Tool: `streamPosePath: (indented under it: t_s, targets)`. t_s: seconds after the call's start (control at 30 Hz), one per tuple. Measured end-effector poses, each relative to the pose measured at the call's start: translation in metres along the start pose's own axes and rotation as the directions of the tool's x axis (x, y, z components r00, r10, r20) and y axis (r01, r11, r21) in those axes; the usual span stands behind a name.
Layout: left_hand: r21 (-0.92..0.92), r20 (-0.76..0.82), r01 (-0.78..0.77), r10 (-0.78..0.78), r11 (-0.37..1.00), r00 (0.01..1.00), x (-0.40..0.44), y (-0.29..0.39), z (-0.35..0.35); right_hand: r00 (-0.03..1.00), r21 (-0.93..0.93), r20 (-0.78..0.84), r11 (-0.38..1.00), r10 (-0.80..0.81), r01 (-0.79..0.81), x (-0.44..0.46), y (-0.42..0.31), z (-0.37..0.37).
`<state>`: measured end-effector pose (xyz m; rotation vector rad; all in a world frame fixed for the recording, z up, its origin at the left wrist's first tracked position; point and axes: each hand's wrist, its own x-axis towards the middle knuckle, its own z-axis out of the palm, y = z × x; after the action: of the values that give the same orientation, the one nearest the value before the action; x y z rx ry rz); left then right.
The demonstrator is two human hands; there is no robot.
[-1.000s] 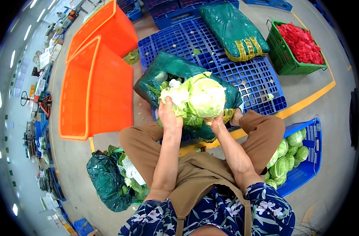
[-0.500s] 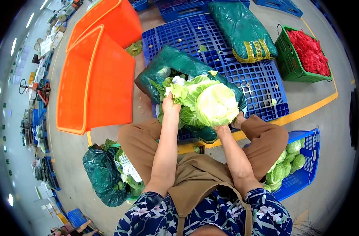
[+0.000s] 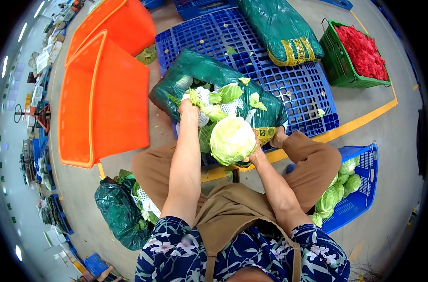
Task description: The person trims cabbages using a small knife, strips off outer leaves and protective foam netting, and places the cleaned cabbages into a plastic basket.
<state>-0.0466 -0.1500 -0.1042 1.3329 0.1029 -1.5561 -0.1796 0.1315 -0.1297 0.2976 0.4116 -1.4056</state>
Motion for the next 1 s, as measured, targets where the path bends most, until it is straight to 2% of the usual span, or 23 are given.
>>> streamPosePath:
  t_s: [0.13, 0.23, 0.27, 0.3, 0.37, 0.43, 0.47, 0.57, 0.6, 0.63, 0.7, 0.77, 0.83, 0.9, 1.0]
  targets:
    - [0.038, -0.210, -0.109, 0.114, 0.993, 0.971, -0.010, 0.007, 0.006, 0.993, -0.068, 0.074, 0.994, 0.087, -0.082, -0.009, -0.003, 0.006]
    - [0.131, -0.225, -0.223, 0.248, 0.966, 0.942, -0.004, 0.008, 0.005, 0.988, -0.109, 0.075, 0.986, 0.136, -0.127, -0.008, -0.006, 0.002]
    - [0.205, -0.131, -0.268, 0.298, 0.941, 0.946, -0.003, 0.006, 0.002, 0.986, -0.106, 0.073, 0.984, 0.149, -0.141, -0.007, -0.005, -0.001]
    - [0.294, 0.032, -0.351, 0.358, 0.889, 0.933, -0.003, 0.004, -0.003, 0.984, -0.104, 0.072, 0.982, 0.164, -0.156, -0.008, -0.004, 0.001]
    - [0.362, 0.125, -0.456, 0.443, 0.813, 0.888, 0.009, 0.000, -0.014, 0.994, -0.122, 0.002, 0.986, 0.111, -0.110, -0.011, -0.003, 0.005]
    - [0.461, 0.216, -0.447, 0.391, 0.767, 0.894, 0.005, 0.004, -0.025, 0.998, -0.157, -0.039, 0.986, 0.041, -0.046, -0.016, -0.005, 0.015]
    - [0.506, 0.262, -0.445, 0.360, 0.739, 0.895, 0.002, 0.006, -0.028, 0.998, -0.124, 0.003, 0.991, 0.060, -0.059, -0.012, -0.007, 0.010]
    - [0.855, 0.283, -0.358, 0.239, 0.375, 0.929, -0.016, 0.010, -0.024, 0.997, -0.108, 0.051, 0.992, 0.063, -0.057, -0.011, -0.010, 0.007]
    - [0.904, 0.365, -0.389, 0.152, 0.177, 0.919, -0.022, 0.017, -0.026, 0.997, -0.126, 0.045, 0.991, 0.055, -0.049, -0.011, -0.012, 0.009]
    - [0.891, 0.443, -0.453, 0.225, -0.009, 0.868, -0.035, 0.020, -0.025, 0.998, -0.143, 0.040, 0.989, 0.046, -0.040, -0.012, -0.015, 0.012]
    - [0.676, 0.737, -0.723, 0.143, -0.142, 0.661, -0.080, 0.031, -0.020, 0.999, -0.151, 0.020, 0.988, 0.035, -0.032, -0.013, -0.018, 0.019]
    - [0.558, 0.829, -0.821, -0.061, 0.118, 0.555, -0.140, 0.040, -0.017, 1.000, -0.126, -0.012, 0.992, 0.027, -0.028, -0.012, -0.017, 0.026]
    - [0.373, 0.921, -0.915, -0.176, 0.151, 0.346, -0.207, 0.049, -0.024, 1.000, -0.155, 0.004, 0.988, -0.022, 0.022, -0.014, -0.017, 0.037]
    - [0.201, 0.957, -0.975, -0.233, 0.094, 0.175, -0.241, 0.043, -0.037, 0.997, -0.172, 0.053, 0.982, -0.063, 0.072, -0.012, -0.017, 0.042]
    - [0.154, 0.972, -0.985, -0.192, 0.083, 0.136, -0.256, 0.030, -0.049, 0.992, -0.160, 0.115, 0.984, -0.058, 0.076, -0.014, -0.017, 0.046]
